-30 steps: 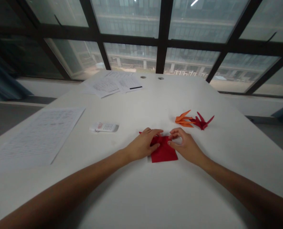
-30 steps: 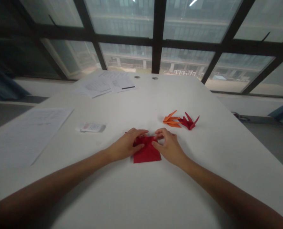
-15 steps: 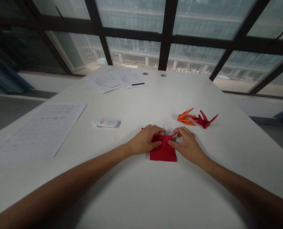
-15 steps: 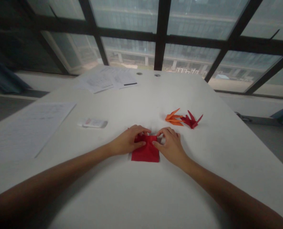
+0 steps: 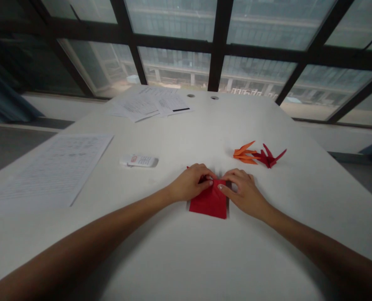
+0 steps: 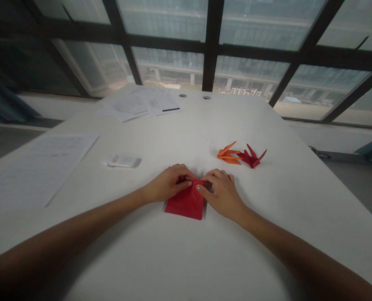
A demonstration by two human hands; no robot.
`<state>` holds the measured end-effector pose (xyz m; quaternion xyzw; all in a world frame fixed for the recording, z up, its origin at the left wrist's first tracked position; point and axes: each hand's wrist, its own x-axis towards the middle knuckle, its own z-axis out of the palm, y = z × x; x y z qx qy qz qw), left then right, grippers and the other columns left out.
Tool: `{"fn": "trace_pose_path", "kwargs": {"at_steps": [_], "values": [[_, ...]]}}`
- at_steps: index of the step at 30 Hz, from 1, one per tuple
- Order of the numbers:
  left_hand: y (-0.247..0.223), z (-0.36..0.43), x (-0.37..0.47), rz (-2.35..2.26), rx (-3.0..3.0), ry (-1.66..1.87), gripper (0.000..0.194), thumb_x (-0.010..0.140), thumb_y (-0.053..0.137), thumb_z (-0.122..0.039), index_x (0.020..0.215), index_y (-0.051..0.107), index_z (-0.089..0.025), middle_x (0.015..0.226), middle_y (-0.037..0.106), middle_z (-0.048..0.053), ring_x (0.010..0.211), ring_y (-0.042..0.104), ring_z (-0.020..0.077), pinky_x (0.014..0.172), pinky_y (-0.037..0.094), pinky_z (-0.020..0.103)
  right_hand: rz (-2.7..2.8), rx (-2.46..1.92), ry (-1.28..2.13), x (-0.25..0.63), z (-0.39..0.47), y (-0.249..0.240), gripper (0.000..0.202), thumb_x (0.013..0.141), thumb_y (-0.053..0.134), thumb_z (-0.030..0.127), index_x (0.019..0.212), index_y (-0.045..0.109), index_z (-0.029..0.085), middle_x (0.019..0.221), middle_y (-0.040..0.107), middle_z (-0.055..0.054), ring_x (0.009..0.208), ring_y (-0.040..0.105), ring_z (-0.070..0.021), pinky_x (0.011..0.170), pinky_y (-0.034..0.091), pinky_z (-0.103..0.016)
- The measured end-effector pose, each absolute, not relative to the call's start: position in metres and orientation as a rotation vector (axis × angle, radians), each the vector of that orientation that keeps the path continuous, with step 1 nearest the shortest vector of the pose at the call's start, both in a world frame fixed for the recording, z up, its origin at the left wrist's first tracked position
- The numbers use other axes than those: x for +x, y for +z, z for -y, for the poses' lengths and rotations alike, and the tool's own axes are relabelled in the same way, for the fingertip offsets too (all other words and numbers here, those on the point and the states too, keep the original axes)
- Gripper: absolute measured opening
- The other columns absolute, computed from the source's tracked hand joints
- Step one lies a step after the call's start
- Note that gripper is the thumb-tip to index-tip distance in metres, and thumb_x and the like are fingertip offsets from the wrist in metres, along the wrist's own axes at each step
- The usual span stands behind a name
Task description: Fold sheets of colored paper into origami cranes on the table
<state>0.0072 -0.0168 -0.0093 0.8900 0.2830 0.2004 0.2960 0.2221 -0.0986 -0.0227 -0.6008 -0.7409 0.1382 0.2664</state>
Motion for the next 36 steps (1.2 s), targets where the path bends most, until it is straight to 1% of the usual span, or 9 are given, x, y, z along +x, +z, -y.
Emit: {"fn": "trace_pose_path", "kwargs": {"at_steps": [7,10,13,20,24,28,31,33,36], "values": [[-0.008,0.018,0.008,-0.754,2.344,0.580,0.011,0.091,0.062,-0.022,0.093,0.073,-0.022,0.086,0.066,0.003,0.084,0.060,0.0183,0.079,0.048,0.031,1.923,-1.497,0.460,0.223,0.095,-0.022,0.018,0.095,0.059,0.029,0.079,0.064,0.024,0.084,0.070,0.000,0.084,0.064,-0.0203,0.082,0.046,-0.037],[-0.009,0.018,0.008,-0.776,2.353,0.587,0.011,0.090,0.062,-0.022,0.092,0.073,-0.022,0.088,0.067,0.003,0.084,0.061,0.0185,0.078,0.047,0.031,1.878,-1.493,0.498,0.219,0.100,-0.020,0.016,0.094,0.059,0.030,0.080,0.062,0.024,0.080,0.069,0.001,0.078,0.063,-0.0198,0.078,0.047,-0.036],[-0.011,0.018,0.008,-0.815,2.370,0.574,0.011,0.088,0.064,-0.021,0.090,0.074,-0.022,0.086,0.067,0.003,0.085,0.061,0.0194,0.077,0.047,0.030,1.887,-1.501,0.388,0.211,0.109,-0.019,0.005,0.088,0.066,0.025,0.092,0.062,0.024,0.089,0.070,0.000,0.083,0.065,-0.0211,0.084,0.046,-0.039],[-0.013,0.018,0.009,-0.839,2.406,0.561,0.022,0.082,0.064,-0.014,0.098,0.074,-0.024,0.089,0.069,0.002,0.086,0.062,0.0203,0.078,0.048,0.031,1.921,-1.535,0.165,0.202,0.122,-0.024,0.038,0.083,0.067,0.015,0.118,0.054,0.022,0.088,0.071,-0.003,0.084,0.066,-0.0243,0.086,0.049,-0.043],[-0.013,0.019,0.008,-0.821,2.415,0.556,0.019,0.083,0.063,-0.014,0.095,0.074,-0.023,0.088,0.069,0.002,0.086,0.063,0.0204,0.079,0.048,0.031,2.000,-1.480,0.097,0.201,0.124,-0.023,0.027,0.084,0.067,0.015,0.106,0.055,0.023,0.087,0.071,-0.003,0.083,0.066,-0.0245,0.090,0.050,-0.048],[-0.012,0.018,0.008,-0.842,2.402,0.550,0.021,0.083,0.062,-0.011,0.095,0.074,-0.023,0.089,0.070,0.002,0.087,0.063,0.0198,0.079,0.048,0.030,2.090,-1.281,0.092,0.197,0.130,-0.019,0.014,0.089,0.062,0.015,0.098,0.056,0.024,0.097,0.072,-0.005,0.097,0.066,-0.0242,0.111,0.043,-0.054],[-0.011,0.017,0.008,-0.829,2.341,0.570,0.016,0.091,0.059,-0.018,0.095,0.074,-0.022,0.090,0.070,0.002,0.086,0.063,0.0178,0.080,0.048,0.029,2.186,-1.170,0.171,0.195,0.133,-0.019,0.010,0.092,0.061,0.018,0.101,0.060,0.023,0.099,0.073,-0.005,0.107,0.066,-0.0239,0.118,0.038,-0.055],[-0.010,0.016,0.007,-0.801,2.271,0.579,0.023,0.099,0.052,-0.030,0.094,0.073,-0.020,0.087,0.070,0.002,0.081,0.063,0.0159,0.077,0.048,0.028,2.238,-1.153,0.176,0.195,0.133,-0.020,0.010,0.093,0.060,0.019,0.103,0.063,0.021,0.100,0.074,-0.006,0.107,0.067,-0.0242,0.118,0.039,-0.055],[-0.007,0.014,0.005,-0.767,2.241,0.527,0.024,0.097,0.059,-0.040,0.097,0.072,-0.019,0.085,0.070,0.001,0.075,0.062,0.0147,0.072,0.047,0.026,2.299,-1.124,0.110,0.196,0.132,-0.022,0.013,0.094,0.058,0.018,0.105,0.065,0.018,0.103,0.075,-0.008,0.103,0.068,-0.0237,0.116,0.043,-0.053]]}}
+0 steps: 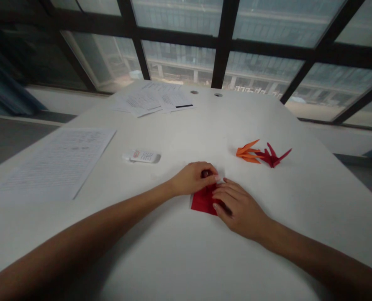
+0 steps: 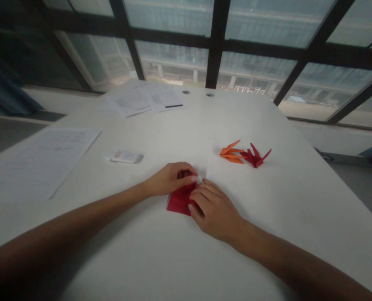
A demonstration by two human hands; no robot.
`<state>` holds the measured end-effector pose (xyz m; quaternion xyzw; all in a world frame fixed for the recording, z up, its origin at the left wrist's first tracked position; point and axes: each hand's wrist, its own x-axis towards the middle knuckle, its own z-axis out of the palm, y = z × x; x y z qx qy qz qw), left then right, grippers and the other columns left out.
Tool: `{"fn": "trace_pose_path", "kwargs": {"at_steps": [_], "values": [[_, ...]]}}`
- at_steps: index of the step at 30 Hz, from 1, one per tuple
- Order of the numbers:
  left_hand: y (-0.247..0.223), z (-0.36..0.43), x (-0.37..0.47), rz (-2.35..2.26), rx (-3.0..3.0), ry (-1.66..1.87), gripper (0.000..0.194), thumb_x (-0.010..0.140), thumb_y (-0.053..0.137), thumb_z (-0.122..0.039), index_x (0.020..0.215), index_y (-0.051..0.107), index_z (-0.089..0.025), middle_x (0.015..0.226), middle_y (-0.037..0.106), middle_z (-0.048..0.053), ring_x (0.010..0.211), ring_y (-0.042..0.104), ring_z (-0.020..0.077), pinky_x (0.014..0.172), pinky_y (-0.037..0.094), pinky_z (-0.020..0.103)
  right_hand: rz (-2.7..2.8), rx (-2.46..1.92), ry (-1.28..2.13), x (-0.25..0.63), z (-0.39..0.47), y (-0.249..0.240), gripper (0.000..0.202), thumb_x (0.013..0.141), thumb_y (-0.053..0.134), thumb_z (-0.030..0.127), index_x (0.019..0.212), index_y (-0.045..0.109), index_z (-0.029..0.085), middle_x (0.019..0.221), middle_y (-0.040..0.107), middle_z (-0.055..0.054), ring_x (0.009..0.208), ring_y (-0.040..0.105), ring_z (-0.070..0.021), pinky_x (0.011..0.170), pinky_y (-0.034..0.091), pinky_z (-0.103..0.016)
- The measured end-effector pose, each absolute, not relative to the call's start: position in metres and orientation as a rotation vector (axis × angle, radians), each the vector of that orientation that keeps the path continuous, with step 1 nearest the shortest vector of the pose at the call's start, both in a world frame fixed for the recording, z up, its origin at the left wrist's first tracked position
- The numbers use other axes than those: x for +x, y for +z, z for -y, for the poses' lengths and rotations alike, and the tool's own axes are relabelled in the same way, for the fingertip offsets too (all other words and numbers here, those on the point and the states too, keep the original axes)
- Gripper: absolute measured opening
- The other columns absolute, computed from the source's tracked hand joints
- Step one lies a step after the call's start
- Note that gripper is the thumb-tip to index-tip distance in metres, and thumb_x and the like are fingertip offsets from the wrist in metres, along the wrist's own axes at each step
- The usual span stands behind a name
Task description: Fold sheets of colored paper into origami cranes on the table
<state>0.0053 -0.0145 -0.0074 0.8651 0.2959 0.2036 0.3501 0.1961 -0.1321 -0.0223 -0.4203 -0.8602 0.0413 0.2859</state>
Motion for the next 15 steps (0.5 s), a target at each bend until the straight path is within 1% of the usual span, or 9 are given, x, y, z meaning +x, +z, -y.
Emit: {"fn": "trace_pose_path", "kwargs": {"at_steps": [2,5,7,10,13,15], "values": [[-0.007,0.014,0.004,-0.728,2.320,0.484,0.015,0.089,0.070,-0.032,0.099,0.073,-0.020,0.089,0.071,0.001,0.079,0.063,0.0156,0.075,0.047,0.027,2.350,-1.089,0.020,0.196,0.133,-0.023,0.015,0.095,0.058,0.019,0.106,0.067,0.016,0.104,0.076,-0.009,0.103,0.069,-0.0241,0.115,0.044,-0.051],[-0.008,0.013,0.004,-0.656,2.440,0.476,0.011,0.087,0.069,-0.019,0.097,0.074,-0.022,0.094,0.071,0.002,0.090,0.063,0.0180,0.085,0.047,0.030,2.426,-1.040,-0.122,0.194,0.137,-0.022,0.016,0.096,0.059,0.022,0.106,0.070,0.016,0.106,0.077,-0.009,0.101,0.070,-0.0248,0.115,0.044,-0.049],[-0.008,0.014,0.005,-0.640,2.461,0.473,0.010,0.088,0.067,-0.017,0.095,0.074,-0.021,0.095,0.071,0.003,0.094,0.063,0.0191,0.089,0.047,0.031,2.466,-1.015,-0.181,0.193,0.141,-0.021,0.017,0.096,0.060,0.025,0.104,0.071,0.016,0.105,0.078,-0.009,0.100,0.070,-0.0252,0.113,0.046,-0.048],[-0.006,0.015,0.006,-0.662,2.465,0.467,0.010,0.089,0.066,-0.017,0.093,0.074,-0.020,0.095,0.069,0.004,0.094,0.063,0.0197,0.089,0.048,0.032,2.488,-1.011,-0.228,0.192,0.144,-0.018,0.016,0.096,0.061,0.026,0.103,0.071,0.016,0.103,0.078,-0.010,0.098,0.070,-0.0255,0.103,0.052,-0.045],[-0.003,0.012,0.004,-0.592,2.470,0.462,0.011,0.091,0.064,-0.018,0.095,0.074,-0.020,0.095,0.069,0.004,0.092,0.063,0.0188,0.089,0.048,0.031,2.478,-1.029,-0.263,0.194,0.143,-0.015,0.013,0.096,0.059,0.020,0.101,0.071,0.017,0.098,0.078,-0.009,0.091,0.070,-0.0236,0.093,0.055,-0.043],[0.001,0.008,-0.001,-0.496,2.448,0.429,0.013,0.092,0.063,-0.020,0.098,0.075,-0.019,0.095,0.070,0.005,0.090,0.064,0.0180,0.087,0.048,0.030,2.471,-1.034,-0.277,0.194,0.141,-0.014,0.014,0.096,0.058,0.016,0.101,0.071,0.017,0.096,0.078,-0.008,0.088,0.070,-0.0225,0.094,0.054,-0.043]]}}
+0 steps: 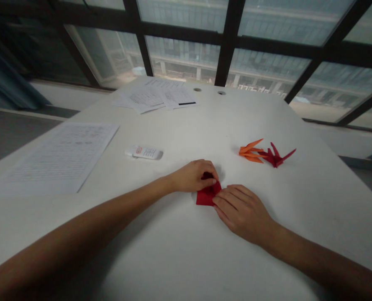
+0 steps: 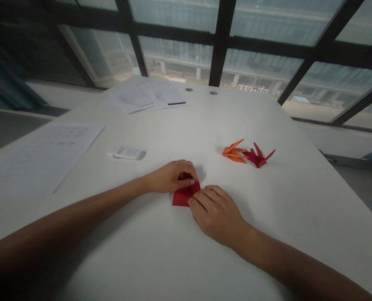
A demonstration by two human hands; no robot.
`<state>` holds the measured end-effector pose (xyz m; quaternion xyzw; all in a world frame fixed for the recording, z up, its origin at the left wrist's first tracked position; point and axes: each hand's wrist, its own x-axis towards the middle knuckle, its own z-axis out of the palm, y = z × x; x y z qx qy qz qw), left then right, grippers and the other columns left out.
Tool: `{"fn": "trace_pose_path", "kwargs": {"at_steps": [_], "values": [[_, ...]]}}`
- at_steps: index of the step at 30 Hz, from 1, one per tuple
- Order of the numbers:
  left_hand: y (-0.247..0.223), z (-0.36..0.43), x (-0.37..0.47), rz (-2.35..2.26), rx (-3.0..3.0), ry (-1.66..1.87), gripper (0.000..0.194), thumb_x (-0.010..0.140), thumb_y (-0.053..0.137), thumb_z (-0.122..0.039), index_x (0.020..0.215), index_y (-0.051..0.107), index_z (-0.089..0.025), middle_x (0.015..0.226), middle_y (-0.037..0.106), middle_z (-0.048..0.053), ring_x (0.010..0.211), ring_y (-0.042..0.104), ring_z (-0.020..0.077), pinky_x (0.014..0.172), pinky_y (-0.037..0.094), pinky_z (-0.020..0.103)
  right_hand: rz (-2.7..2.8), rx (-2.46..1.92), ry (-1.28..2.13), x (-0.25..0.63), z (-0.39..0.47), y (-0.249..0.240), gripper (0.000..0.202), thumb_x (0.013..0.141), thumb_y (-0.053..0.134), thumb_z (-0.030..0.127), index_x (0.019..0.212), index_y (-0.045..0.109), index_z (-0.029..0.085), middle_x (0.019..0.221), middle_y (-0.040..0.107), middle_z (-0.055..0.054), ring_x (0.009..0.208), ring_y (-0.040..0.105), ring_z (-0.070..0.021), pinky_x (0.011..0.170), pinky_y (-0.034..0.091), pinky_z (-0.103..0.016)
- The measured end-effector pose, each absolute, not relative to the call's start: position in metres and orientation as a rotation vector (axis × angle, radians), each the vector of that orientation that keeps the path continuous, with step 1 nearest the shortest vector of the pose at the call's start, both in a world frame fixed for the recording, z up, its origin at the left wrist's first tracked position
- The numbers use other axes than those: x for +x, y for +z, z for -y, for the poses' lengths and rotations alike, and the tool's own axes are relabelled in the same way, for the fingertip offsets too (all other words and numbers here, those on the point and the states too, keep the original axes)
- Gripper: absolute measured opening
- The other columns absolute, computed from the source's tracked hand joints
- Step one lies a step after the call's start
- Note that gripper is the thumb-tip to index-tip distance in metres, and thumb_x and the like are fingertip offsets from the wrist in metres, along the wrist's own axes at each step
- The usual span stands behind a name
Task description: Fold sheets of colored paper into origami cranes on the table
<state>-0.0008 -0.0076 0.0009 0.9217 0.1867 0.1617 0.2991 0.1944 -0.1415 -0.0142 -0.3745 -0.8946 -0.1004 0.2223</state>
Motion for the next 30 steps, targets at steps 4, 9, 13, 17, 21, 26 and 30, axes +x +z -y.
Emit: {"fn": "trace_pose_path", "kwargs": {"at_steps": [4,9,13,17,21,26,30], "values": [[0.008,-0.004,-0.012,-0.354,2.308,0.328,0.032,0.083,0.058,-0.005,0.107,0.073,-0.020,0.109,0.071,0.006,0.096,0.066,0.0176,0.085,0.051,0.028,2.456,-1.064,-0.232,0.195,0.142,-0.016,0.016,0.096,0.061,0.025,0.106,0.070,0.016,0.099,0.078,-0.009,0.091,0.069,-0.0234,0.102,0.049,-0.046],[0.016,-0.011,-0.018,-0.228,2.310,0.203,0.057,0.065,0.052,0.007,0.109,0.074,-0.022,0.125,0.070,0.006,0.115,0.063,0.0219,0.098,0.050,0.032,2.459,-1.088,-0.198,0.194,0.143,-0.017,0.018,0.094,0.065,0.034,0.098,0.071,0.017,0.099,0.077,-0.009,0.093,0.069,-0.0251,0.098,0.049,-0.047],[0.022,-0.010,-0.021,-0.175,2.400,0.106,0.065,0.062,0.057,0.005,0.119,0.073,-0.024,0.138,0.065,0.006,0.123,0.059,0.0268,0.107,0.047,0.039,2.442,-1.100,-0.227,0.194,0.141,-0.018,0.010,0.095,0.064,0.026,0.092,0.070,0.019,0.098,0.078,-0.008,0.094,0.069,-0.0238,0.100,0.048,-0.044],[0.025,-0.007,-0.021,-0.230,2.518,0.089,0.068,0.066,0.065,0.001,0.130,0.068,-0.019,0.146,0.060,0.010,0.129,0.055,0.0288,0.114,0.040,0.041,2.398,-1.149,-0.193,0.198,0.136,-0.020,0.008,0.094,0.063,0.024,0.093,0.069,0.019,0.099,0.078,-0.008,0.096,0.070,-0.0240,0.105,0.045,-0.046],[0.022,-0.007,-0.018,-0.219,2.531,0.191,0.054,0.073,0.073,-0.007,0.125,0.070,-0.020,0.139,0.066,0.010,0.122,0.061,0.0271,0.114,0.039,0.040,2.313,-1.230,-0.094,0.204,0.129,-0.020,0.006,0.092,0.063,0.022,0.094,0.068,0.019,0.103,0.077,-0.008,0.097,0.070,-0.0237,0.105,0.045,-0.047],[0.019,-0.009,-0.017,-0.236,2.508,0.295,0.025,0.085,0.073,-0.020,0.111,0.074,-0.020,0.126,0.073,0.010,0.109,0.066,0.0237,0.102,0.046,0.036,2.268,-1.263,0.000,0.207,0.127,-0.014,0.013,0.089,0.069,0.030,0.098,0.067,0.020,0.106,0.077,-0.008,0.100,0.070,-0.0253,0.104,0.043,-0.047],[0.024,-0.004,-0.017,-0.268,2.493,0.292,0.012,0.087,0.072,-0.023,0.098,0.074,-0.019,0.119,0.075,0.009,0.104,0.067,0.0220,0.097,0.047,0.034,2.258,-1.265,-0.001,0.207,0.125,-0.016,0.016,0.091,0.070,0.035,0.099,0.067,0.021,0.106,0.078,-0.007,0.100,0.071,-0.0252,0.107,0.040,-0.049]]}}
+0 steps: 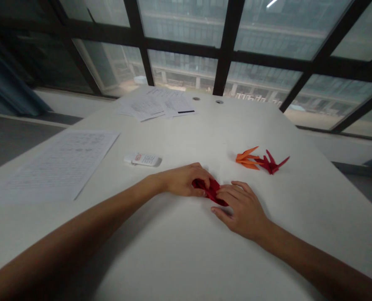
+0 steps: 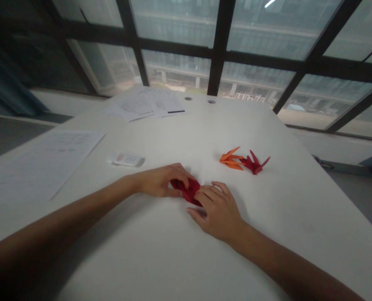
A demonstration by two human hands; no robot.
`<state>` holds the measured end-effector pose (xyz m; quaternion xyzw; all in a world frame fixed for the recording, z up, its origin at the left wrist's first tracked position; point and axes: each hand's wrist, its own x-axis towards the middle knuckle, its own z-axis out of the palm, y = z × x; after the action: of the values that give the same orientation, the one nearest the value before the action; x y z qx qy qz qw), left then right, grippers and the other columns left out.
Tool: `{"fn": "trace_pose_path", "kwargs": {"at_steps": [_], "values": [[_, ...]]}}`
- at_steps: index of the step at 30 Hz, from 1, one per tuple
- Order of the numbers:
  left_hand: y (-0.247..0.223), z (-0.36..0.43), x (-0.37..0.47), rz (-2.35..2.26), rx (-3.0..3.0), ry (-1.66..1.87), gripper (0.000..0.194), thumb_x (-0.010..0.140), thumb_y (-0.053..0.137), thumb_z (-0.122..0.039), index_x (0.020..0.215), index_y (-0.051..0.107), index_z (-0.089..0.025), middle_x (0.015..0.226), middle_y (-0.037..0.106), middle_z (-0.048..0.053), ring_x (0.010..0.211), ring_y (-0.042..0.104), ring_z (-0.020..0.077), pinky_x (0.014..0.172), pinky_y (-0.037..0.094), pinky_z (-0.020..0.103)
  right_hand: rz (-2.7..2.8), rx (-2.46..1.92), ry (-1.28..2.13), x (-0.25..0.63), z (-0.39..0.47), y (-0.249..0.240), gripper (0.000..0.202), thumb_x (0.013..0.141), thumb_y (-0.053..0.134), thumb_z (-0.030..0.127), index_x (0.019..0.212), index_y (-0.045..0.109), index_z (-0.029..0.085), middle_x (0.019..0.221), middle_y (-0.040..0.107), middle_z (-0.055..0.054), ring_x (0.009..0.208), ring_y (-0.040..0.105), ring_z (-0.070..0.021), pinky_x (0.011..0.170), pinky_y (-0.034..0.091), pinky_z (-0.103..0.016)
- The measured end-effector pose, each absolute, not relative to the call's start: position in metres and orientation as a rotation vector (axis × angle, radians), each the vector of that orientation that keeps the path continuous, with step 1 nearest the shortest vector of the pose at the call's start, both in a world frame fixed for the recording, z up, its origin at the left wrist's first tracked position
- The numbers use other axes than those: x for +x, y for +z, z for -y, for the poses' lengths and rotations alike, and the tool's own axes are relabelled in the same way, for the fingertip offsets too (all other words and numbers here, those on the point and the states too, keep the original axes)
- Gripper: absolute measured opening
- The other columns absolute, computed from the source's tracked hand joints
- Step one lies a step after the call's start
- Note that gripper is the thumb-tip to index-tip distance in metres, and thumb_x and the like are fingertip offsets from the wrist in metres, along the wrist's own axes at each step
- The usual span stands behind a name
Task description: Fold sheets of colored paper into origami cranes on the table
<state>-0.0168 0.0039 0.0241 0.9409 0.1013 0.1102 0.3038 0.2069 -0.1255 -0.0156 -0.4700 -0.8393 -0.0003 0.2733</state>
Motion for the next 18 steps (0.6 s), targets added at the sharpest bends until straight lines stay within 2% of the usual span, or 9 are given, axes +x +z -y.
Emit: {"fn": "trace_pose_path", "kwargs": {"at_steps": [2,5,7,11,15,18], "values": [[0.027,0.001,-0.016,-0.247,2.496,0.272,0.009,0.084,0.075,-0.021,0.092,0.073,-0.020,0.119,0.075,0.007,0.101,0.067,0.0206,0.101,0.045,0.036,2.248,-1.252,-0.012,0.207,0.124,-0.018,0.006,0.095,0.065,0.026,0.098,0.068,0.022,0.104,0.078,-0.005,0.098,0.072,-0.0224,0.107,0.040,-0.047],[0.030,0.007,-0.012,-0.234,2.507,0.265,0.010,0.083,0.077,-0.028,0.085,0.071,-0.020,0.119,0.074,0.006,0.100,0.068,0.0203,0.104,0.042,0.038,2.253,-1.222,-0.024,0.207,0.121,-0.021,0.009,0.097,0.060,0.019,0.096,0.068,0.022,0.102,0.078,-0.004,0.096,0.072,-0.0202,0.107,0.040,-0.047],[0.030,0.009,-0.010,-0.241,2.510,0.285,0.012,0.089,0.073,-0.032,0.085,0.072,-0.020,0.117,0.075,0.007,0.103,0.068,0.0206,0.103,0.041,0.038,2.257,-1.217,-0.028,0.207,0.121,-0.022,0.009,0.098,0.060,0.019,0.096,0.068,0.022,0.101,0.078,-0.003,0.095,0.072,-0.0201,0.107,0.039,-0.048],[0.026,0.009,-0.008,-0.258,2.524,0.284,0.012,0.097,0.060,-0.022,0.091,0.071,-0.020,0.115,0.075,0.007,0.105,0.068,0.0193,0.107,0.037,0.038,2.221,-1.256,-0.033,0.207,0.120,-0.025,0.008,0.098,0.062,0.021,0.105,0.066,0.021,0.105,0.078,-0.005,0.093,0.071,-0.0214,0.104,0.042,-0.047],[0.023,0.009,-0.009,-0.373,2.528,0.247,0.004,0.089,0.064,-0.016,0.089,0.067,-0.019,0.111,0.074,0.005,0.101,0.064,0.0193,0.105,0.039,0.037,2.205,-1.284,-0.057,0.210,0.118,-0.028,0.021,0.095,0.061,0.013,0.116,0.064,0.019,0.109,0.077,-0.007,0.096,0.070,-0.0232,0.098,0.048,-0.045],[0.021,0.011,-0.010,-0.520,2.503,0.237,0.023,0.082,0.064,-0.011,0.104,0.065,-0.019,0.099,0.072,0.005,0.102,0.058,0.0224,0.093,0.045,0.033,2.250,-1.215,-0.048,0.212,0.117,-0.029,0.020,0.094,0.058,0.009,0.107,0.068,0.020,0.109,0.077,-0.006,0.098,0.069,-0.0230,0.093,0.049,-0.043]]}}
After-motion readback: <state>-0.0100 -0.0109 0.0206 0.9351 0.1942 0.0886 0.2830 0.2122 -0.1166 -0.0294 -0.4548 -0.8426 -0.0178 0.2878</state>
